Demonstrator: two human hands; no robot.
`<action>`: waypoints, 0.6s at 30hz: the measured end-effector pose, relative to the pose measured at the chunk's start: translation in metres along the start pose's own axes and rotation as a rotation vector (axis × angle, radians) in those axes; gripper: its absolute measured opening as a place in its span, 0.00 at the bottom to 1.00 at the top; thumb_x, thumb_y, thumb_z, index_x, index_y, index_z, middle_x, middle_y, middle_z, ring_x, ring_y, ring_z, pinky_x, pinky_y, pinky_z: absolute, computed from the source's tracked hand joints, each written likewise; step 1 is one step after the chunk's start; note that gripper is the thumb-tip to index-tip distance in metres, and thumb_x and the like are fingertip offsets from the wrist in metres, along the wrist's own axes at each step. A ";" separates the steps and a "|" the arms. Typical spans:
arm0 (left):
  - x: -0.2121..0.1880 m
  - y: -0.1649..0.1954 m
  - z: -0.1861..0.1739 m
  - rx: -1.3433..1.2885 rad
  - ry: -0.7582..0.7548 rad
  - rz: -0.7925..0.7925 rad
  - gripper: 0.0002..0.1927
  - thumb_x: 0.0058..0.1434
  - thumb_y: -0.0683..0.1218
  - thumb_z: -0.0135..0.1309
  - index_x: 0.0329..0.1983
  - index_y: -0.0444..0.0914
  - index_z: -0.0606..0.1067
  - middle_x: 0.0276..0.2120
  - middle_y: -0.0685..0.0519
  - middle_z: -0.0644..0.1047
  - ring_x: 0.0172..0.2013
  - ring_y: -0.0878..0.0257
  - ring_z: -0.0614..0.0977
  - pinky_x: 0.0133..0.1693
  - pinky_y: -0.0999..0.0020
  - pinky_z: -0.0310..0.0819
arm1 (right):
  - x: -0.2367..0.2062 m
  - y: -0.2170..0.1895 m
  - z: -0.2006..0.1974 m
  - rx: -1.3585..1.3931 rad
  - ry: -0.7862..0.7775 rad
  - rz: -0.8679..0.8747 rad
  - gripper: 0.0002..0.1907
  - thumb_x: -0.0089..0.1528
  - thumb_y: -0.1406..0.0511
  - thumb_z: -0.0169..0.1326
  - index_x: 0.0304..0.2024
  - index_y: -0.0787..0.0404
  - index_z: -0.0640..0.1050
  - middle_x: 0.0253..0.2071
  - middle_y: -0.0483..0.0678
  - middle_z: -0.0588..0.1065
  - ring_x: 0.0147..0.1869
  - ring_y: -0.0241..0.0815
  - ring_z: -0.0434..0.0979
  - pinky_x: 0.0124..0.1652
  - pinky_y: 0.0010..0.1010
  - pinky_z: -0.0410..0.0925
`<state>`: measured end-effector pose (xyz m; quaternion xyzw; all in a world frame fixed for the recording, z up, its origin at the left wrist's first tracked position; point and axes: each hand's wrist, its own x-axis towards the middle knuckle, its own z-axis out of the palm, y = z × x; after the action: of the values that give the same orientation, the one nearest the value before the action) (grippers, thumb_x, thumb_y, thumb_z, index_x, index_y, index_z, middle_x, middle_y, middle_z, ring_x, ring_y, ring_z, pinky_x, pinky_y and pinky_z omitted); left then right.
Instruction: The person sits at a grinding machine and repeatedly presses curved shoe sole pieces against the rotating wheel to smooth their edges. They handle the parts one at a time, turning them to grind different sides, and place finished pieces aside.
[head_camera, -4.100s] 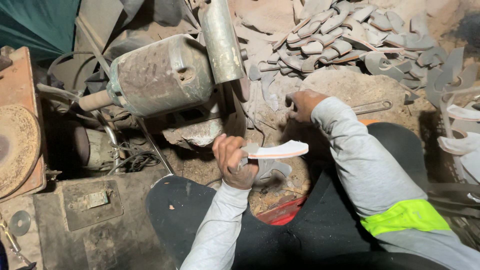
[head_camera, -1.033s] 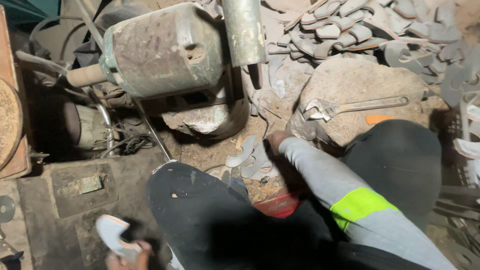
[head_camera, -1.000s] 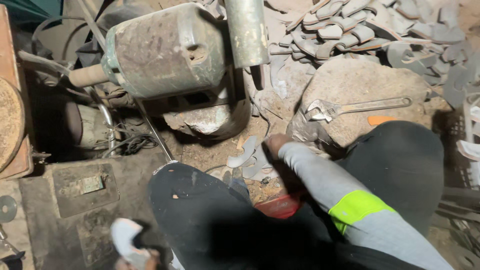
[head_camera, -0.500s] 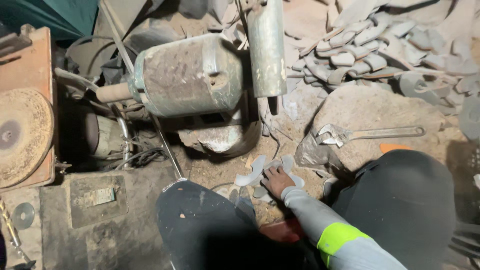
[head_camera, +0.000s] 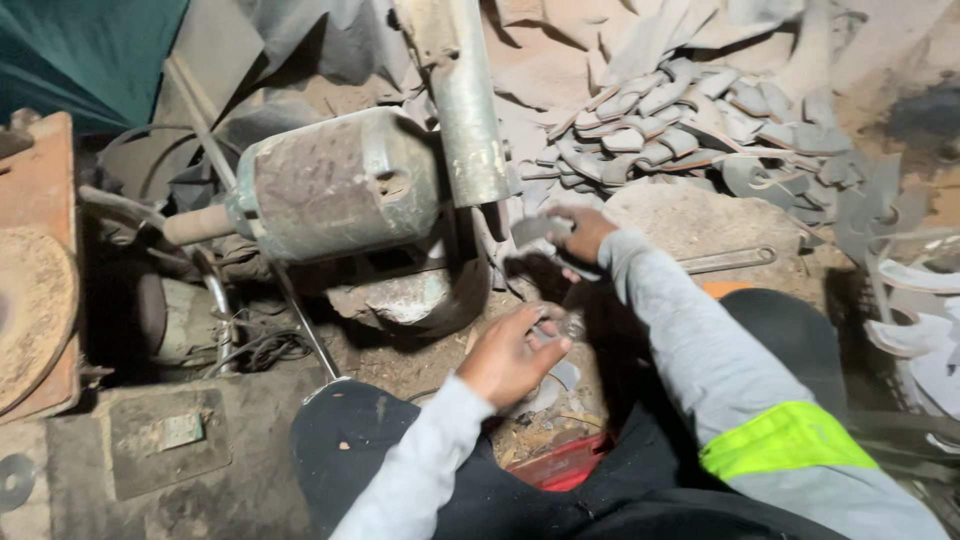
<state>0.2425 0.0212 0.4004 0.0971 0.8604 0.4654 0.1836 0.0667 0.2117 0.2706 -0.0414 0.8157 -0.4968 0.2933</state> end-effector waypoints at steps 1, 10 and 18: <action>0.018 -0.003 0.008 -0.095 -0.031 -0.068 0.23 0.62 0.50 0.61 0.59 0.39 0.74 0.43 0.51 0.80 0.36 0.65 0.79 0.40 0.68 0.75 | -0.007 -0.014 -0.012 0.191 -0.022 0.014 0.23 0.64 0.68 0.54 0.62 0.55 0.72 0.29 0.58 0.77 0.21 0.47 0.78 0.22 0.40 0.74; 0.090 -0.055 0.056 -0.806 -0.053 -0.068 0.26 0.67 0.50 0.54 0.66 0.38 0.65 0.45 0.53 0.79 0.41 0.66 0.80 0.40 0.71 0.76 | -0.070 -0.074 -0.037 0.446 0.111 -0.121 0.24 0.66 0.68 0.53 0.65 0.51 0.72 0.27 0.49 0.75 0.19 0.37 0.72 0.17 0.29 0.67; 0.089 -0.038 0.065 -0.643 -0.121 0.072 0.21 0.72 0.53 0.48 0.57 0.33 0.77 0.44 0.53 0.82 0.40 0.68 0.79 0.43 0.72 0.76 | -0.085 -0.102 -0.028 0.332 0.118 -0.199 0.26 0.65 0.67 0.55 0.66 0.50 0.73 0.26 0.46 0.75 0.19 0.32 0.70 0.19 0.26 0.67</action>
<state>0.1878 0.0804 0.3165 0.0921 0.6529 0.7127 0.2392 0.0991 0.2126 0.4019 -0.0436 0.7304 -0.6524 0.1972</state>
